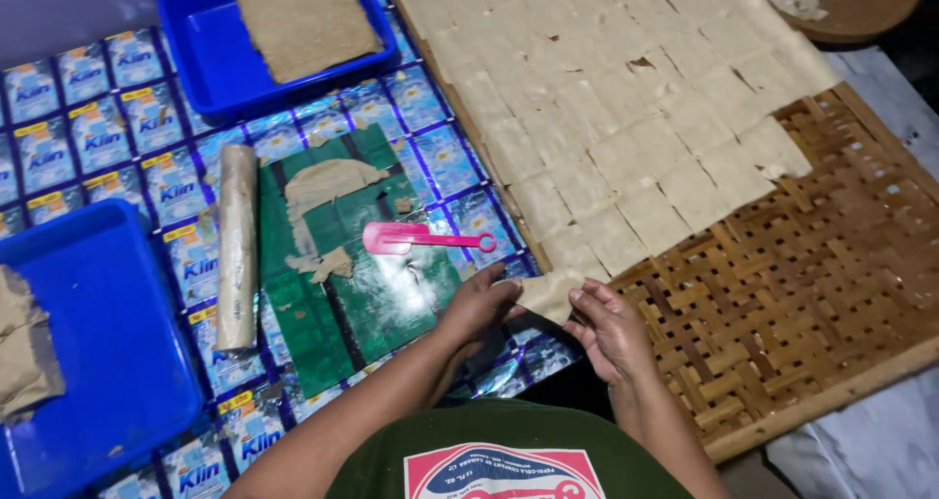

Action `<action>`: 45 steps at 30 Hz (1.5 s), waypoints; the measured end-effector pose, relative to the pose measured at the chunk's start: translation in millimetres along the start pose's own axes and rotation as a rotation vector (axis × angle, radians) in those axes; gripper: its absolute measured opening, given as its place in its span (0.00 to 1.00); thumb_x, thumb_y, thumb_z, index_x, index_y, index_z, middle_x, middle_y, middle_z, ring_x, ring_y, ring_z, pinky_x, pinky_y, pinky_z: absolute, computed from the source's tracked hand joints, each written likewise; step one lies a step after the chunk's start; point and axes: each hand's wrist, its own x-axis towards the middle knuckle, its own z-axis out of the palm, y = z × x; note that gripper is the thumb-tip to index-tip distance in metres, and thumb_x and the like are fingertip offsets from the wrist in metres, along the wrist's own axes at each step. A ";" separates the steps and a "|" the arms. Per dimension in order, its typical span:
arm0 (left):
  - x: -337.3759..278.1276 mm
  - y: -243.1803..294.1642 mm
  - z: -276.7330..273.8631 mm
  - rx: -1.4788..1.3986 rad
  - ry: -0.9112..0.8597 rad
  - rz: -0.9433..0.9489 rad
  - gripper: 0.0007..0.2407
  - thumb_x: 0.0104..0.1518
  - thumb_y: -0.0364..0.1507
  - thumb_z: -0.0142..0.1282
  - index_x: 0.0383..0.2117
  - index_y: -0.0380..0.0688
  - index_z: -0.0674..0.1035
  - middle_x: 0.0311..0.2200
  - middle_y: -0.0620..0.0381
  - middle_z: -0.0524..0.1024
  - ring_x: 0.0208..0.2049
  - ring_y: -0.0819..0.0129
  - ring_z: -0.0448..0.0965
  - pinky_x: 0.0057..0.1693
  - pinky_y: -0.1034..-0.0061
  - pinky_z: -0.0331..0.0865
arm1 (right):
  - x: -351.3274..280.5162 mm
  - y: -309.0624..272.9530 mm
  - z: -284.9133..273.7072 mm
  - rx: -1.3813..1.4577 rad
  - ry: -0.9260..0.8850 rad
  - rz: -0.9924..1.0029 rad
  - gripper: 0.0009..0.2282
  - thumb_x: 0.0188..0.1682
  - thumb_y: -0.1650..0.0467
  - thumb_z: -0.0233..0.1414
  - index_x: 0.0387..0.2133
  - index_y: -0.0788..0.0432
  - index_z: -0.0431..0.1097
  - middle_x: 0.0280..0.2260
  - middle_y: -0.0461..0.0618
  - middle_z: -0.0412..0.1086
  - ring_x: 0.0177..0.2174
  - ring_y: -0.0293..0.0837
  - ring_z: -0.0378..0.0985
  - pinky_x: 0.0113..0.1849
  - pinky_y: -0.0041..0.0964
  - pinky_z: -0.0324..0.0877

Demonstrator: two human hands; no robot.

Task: Flatten dough with a rolling pin and a scraper to make thin crackers and place them on a tray.

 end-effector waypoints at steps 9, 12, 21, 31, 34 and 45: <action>28.3 -30.9 44.5 0.704 -0.140 0.482 0.20 0.60 0.33 0.57 0.58 0.43 0.75 0.44 0.44 0.83 0.51 0.48 0.81 0.59 0.57 0.72 | -8.7 -107.1 -104.1 -0.066 0.139 -0.187 0.06 0.53 0.76 0.52 0.41 0.57 0.72 0.36 0.45 0.75 0.35 0.39 0.79 0.36 0.36 0.79; -4.9 7.7 50.3 0.960 -0.006 0.907 0.17 0.59 0.23 0.55 0.55 0.32 0.75 0.47 0.30 0.77 0.52 0.30 0.74 0.60 0.45 0.67 | 15.5 -155.1 -150.2 -0.117 0.166 -0.275 0.05 0.54 0.75 0.51 0.40 0.54 0.71 0.35 0.39 0.73 0.35 0.35 0.79 0.37 0.31 0.79; 10.4 -6.8 15.2 1.340 0.148 1.135 0.21 0.61 0.32 0.53 0.60 0.40 0.68 0.65 0.43 0.62 0.70 0.43 0.56 0.70 0.52 0.54 | 154.1 -310.1 -156.4 -0.100 0.496 -0.245 0.16 0.52 0.76 0.49 0.54 0.64 0.67 0.48 0.58 0.74 0.43 0.44 0.87 0.43 0.31 0.91; 9.5 -2.8 19.4 1.382 0.193 1.097 0.19 0.60 0.32 0.53 0.56 0.39 0.71 0.62 0.45 0.65 0.69 0.44 0.58 0.70 0.53 0.54 | 270.1 -315.0 -223.2 0.154 0.541 -0.239 0.15 0.45 0.82 0.42 0.40 0.58 0.72 0.44 0.55 0.76 0.44 0.50 0.85 0.44 0.48 0.86; 10.5 -2.2 18.5 1.405 0.183 1.073 0.19 0.61 0.33 0.52 0.57 0.39 0.70 0.62 0.44 0.65 0.69 0.45 0.57 0.71 0.53 0.51 | 254.7 -312.1 -224.5 -0.008 0.746 -0.172 0.12 0.50 0.79 0.46 0.38 0.55 0.75 0.33 0.46 0.73 0.27 0.32 0.78 0.41 0.32 0.91; 11.1 -2.3 19.1 1.385 0.181 1.088 0.19 0.60 0.33 0.53 0.57 0.39 0.71 0.61 0.45 0.66 0.68 0.46 0.59 0.71 0.53 0.52 | 243.9 -298.4 -245.4 -0.086 0.613 -0.253 0.15 0.49 0.81 0.44 0.44 0.55 0.73 0.38 0.48 0.72 0.40 0.41 0.85 0.50 0.46 0.88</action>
